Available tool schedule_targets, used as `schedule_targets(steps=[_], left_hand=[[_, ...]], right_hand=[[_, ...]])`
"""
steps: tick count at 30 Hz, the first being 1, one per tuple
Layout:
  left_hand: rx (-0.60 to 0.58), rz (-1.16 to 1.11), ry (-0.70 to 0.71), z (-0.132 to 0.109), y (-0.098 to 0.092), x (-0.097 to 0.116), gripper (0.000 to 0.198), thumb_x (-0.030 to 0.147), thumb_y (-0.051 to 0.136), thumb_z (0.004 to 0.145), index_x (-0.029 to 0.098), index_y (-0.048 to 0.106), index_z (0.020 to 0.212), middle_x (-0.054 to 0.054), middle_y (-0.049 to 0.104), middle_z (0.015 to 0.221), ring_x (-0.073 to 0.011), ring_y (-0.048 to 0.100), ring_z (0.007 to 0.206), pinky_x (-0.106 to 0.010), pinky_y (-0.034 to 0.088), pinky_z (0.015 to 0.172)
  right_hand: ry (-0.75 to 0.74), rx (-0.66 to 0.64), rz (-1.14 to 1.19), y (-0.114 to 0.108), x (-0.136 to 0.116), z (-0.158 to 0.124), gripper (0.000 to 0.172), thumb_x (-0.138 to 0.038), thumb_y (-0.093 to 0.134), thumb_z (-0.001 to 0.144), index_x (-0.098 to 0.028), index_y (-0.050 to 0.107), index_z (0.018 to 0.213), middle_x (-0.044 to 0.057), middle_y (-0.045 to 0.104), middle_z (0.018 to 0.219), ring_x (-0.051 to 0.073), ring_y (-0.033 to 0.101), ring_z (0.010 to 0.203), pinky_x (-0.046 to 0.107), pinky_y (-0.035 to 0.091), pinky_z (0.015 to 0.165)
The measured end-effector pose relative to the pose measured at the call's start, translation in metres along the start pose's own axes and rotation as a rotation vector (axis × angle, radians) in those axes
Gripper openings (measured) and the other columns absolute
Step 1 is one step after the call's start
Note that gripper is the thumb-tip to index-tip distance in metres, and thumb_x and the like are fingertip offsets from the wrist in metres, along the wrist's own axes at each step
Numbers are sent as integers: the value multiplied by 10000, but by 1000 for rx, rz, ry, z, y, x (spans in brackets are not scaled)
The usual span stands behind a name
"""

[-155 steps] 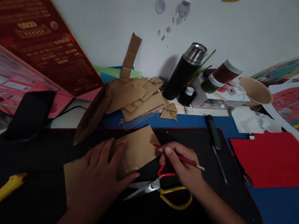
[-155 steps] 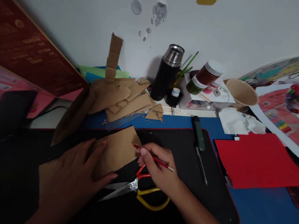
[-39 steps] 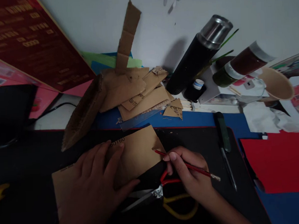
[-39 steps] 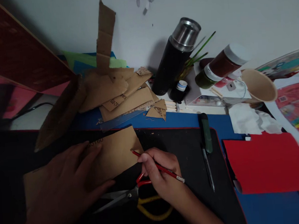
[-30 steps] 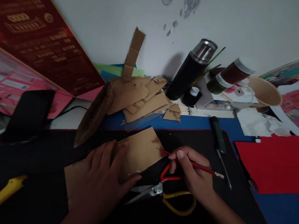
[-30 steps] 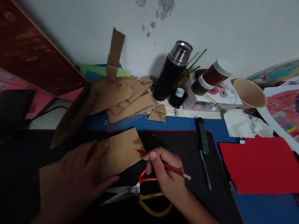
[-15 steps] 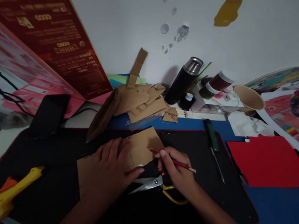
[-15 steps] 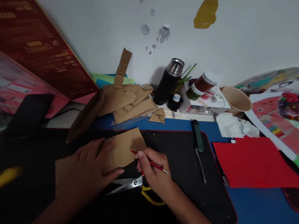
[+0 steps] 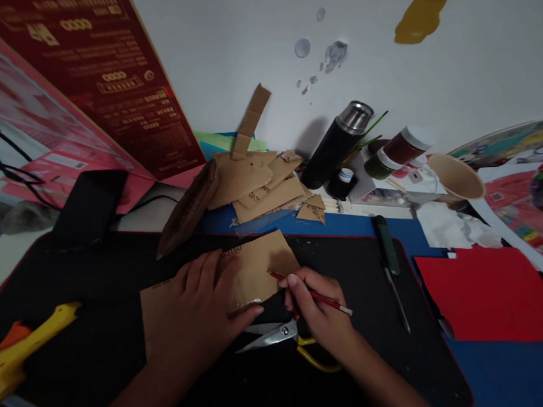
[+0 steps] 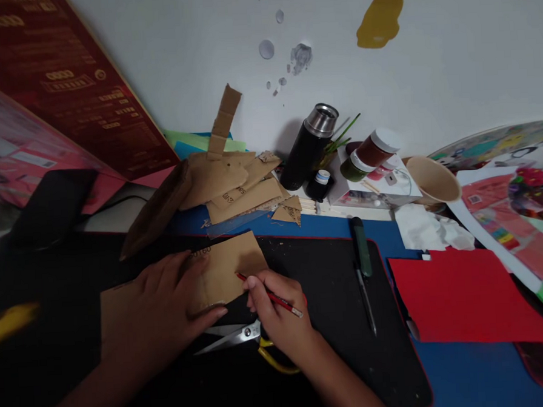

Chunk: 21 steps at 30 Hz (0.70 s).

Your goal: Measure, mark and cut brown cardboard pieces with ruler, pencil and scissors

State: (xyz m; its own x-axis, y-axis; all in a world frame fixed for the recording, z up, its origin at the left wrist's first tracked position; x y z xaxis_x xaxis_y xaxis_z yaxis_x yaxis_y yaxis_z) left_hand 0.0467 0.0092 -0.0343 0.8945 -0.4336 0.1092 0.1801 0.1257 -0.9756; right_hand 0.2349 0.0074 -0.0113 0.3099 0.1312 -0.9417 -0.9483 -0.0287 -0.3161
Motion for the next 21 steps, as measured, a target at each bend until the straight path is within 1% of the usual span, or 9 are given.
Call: schedule_targets(steps=[9, 16, 21], left_hand=[[-4, -11, -8, 0, 1, -1, 824, 724, 731, 883, 140, 634, 1457, -287, 604, 1471, -490, 565, 1334, -646, 441, 1096], [-30, -62, -32, 0, 3, -4, 803, 725, 687, 916, 151, 625, 1475, -282, 604, 1490, -491, 556, 1360, -665, 431, 1119], [-17, -45, -12, 0, 1, -2, 813, 712, 725, 896, 132, 633, 1458, -290, 599, 1476, -495, 563, 1348, -655, 439, 1105]], right_hand=[[8, -14, -12, 2, 0, 1, 305, -287, 571, 1127, -208, 767, 908, -29, 681, 631, 114, 636, 520, 215, 494, 538], [2, -26, -34, 3, 0, 0, 295, -265, 570, 1123, -211, 753, 898, -32, 673, 628, 113, 625, 522, 221, 491, 558], [-4, -28, -35, 3, -1, 1, 295, -267, 570, 1120, -211, 749, 893, -35, 667, 618, 118, 630, 526, 225, 492, 561]])
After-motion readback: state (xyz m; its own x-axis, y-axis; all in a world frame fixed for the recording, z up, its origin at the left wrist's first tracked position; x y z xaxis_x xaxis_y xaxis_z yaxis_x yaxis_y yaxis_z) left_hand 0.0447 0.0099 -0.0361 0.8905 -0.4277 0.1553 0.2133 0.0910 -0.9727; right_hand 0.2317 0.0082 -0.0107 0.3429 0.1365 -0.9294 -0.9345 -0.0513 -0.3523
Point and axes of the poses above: each hand's wrist, its own z-axis towards the middle knuckle, its own y-axis out of the palm, x = y × z, the point moved 10 cm from there along z, towards the middle knuckle
